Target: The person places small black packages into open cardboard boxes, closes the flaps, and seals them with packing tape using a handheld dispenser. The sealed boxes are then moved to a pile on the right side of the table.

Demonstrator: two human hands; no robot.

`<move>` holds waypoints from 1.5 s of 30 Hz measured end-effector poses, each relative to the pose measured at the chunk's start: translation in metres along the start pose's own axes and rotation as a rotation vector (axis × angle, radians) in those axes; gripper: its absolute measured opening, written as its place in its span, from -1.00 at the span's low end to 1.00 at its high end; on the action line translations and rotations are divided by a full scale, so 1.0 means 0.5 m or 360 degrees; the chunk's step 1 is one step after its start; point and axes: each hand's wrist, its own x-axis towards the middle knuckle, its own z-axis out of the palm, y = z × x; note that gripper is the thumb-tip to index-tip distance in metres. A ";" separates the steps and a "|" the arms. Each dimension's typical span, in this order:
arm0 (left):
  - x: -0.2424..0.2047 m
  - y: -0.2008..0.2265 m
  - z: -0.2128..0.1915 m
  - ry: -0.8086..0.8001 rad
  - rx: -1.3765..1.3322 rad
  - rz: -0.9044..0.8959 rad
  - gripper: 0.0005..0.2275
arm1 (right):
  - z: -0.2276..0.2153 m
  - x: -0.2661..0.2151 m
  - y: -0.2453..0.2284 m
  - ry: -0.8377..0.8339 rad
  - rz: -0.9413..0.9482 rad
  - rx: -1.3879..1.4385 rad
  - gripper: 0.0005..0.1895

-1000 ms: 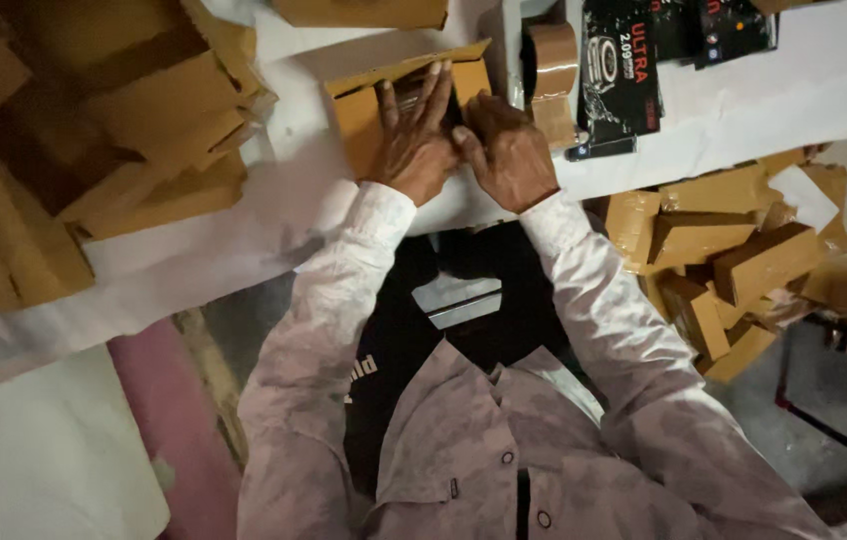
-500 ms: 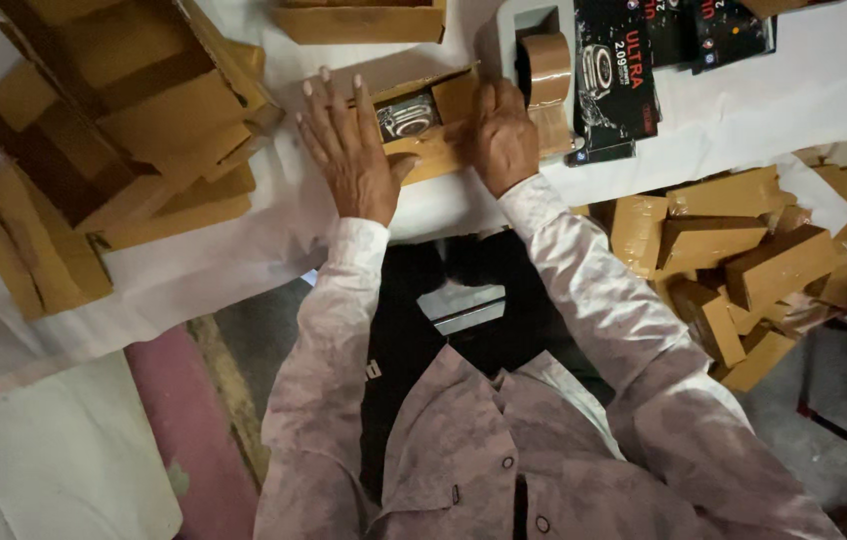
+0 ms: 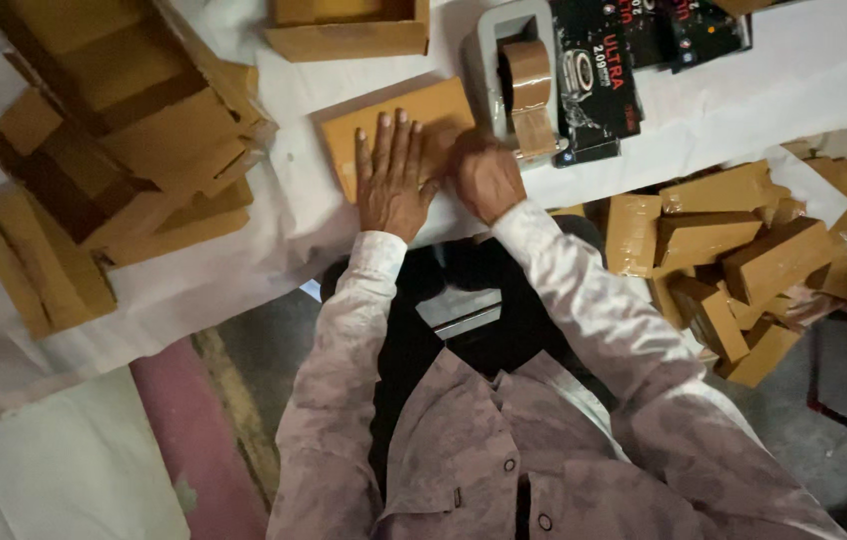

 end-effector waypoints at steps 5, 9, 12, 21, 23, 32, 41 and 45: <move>0.013 -0.003 -0.002 0.0053 0.0097 0.0061 -0.27 | -0.115 -0.088 -0.060 0.0513 0.0157 0.0142 -0.86; 0.007 0.015 0.000 0.0058 0.0208 0.0134 -0.27 | -0.154 -0.136 -0.016 0.0796 0.0711 0.0416 -0.87; 0.030 0.037 -0.015 0.0006 0.0040 0.0068 -0.16 | -0.149 -0.115 0.049 0.0616 0.0904 0.0456 -0.77; 0.076 0.156 -0.036 -0.0093 -0.0233 -0.0600 0.38 | -0.075 -0.067 0.168 0.0407 0.1128 0.0529 -0.74; 0.088 0.168 -0.026 -0.0002 -0.0302 -0.0675 0.36 | -0.070 -0.064 0.180 0.0469 0.1191 0.0501 -0.76; 0.095 0.167 -0.007 -0.0039 -0.0199 -0.0725 0.35 | -0.168 -0.021 0.116 0.0198 0.1359 0.0611 -0.75; 0.100 0.167 0.003 -0.0022 -0.0206 -0.0753 0.38 | -0.157 -0.130 0.064 0.0460 0.1653 0.1774 -0.85; 0.103 0.168 0.006 -0.0123 -0.0157 -0.0769 0.37 | -0.110 -0.153 0.083 0.0483 0.1783 0.1796 -0.77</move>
